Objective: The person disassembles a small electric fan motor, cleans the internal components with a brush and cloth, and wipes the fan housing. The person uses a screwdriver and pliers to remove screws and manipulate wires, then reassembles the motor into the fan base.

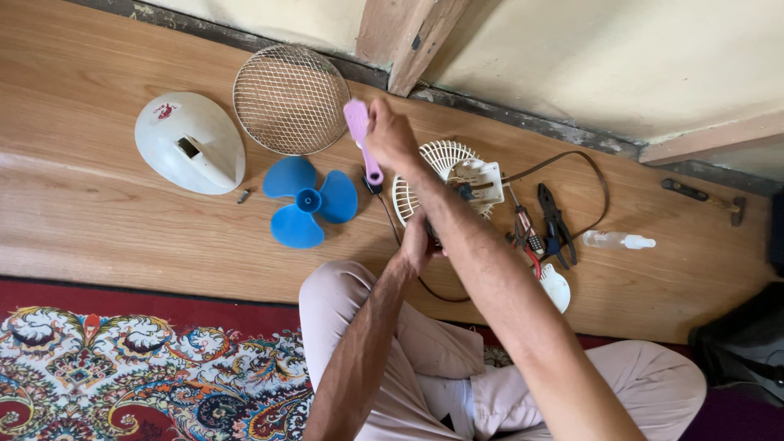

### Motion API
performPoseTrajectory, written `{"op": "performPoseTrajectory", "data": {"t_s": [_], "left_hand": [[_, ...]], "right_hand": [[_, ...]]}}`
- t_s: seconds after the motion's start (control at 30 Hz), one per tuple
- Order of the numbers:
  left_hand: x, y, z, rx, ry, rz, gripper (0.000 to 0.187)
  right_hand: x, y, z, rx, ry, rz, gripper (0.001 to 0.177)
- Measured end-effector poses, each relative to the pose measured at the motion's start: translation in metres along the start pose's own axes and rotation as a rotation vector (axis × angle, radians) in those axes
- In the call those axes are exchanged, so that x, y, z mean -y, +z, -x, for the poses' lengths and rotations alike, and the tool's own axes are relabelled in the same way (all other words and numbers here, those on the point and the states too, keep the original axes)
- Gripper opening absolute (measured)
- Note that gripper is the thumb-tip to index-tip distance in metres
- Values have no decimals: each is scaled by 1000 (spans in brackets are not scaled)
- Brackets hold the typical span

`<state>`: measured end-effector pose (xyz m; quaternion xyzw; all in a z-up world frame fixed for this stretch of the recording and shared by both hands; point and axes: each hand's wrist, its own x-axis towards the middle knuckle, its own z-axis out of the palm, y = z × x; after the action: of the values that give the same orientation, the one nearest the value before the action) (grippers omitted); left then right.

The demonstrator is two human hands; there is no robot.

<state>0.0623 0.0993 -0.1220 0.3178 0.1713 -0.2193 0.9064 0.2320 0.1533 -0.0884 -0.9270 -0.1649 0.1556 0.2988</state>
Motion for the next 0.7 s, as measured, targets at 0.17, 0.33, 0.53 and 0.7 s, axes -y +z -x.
{"op": "performPoseTrajectory", "data": {"t_s": [0.17, 0.33, 0.53, 0.7], "left_hand": [[-16, 15, 14, 222, -43, 166, 62], [-21, 23, 28, 347, -144, 377, 71], [-14, 26, 40, 584, -111, 595, 73], [-10, 24, 38, 378, -161, 613, 67]], "right_hand": [[32, -94, 20, -14, -117, -423, 12], [48, -181, 112, 31, -103, -412, 21], [-5, -205, 207, 44, -43, -152, 27], [-52, -172, 239, -23, -106, -424, 26]]}}
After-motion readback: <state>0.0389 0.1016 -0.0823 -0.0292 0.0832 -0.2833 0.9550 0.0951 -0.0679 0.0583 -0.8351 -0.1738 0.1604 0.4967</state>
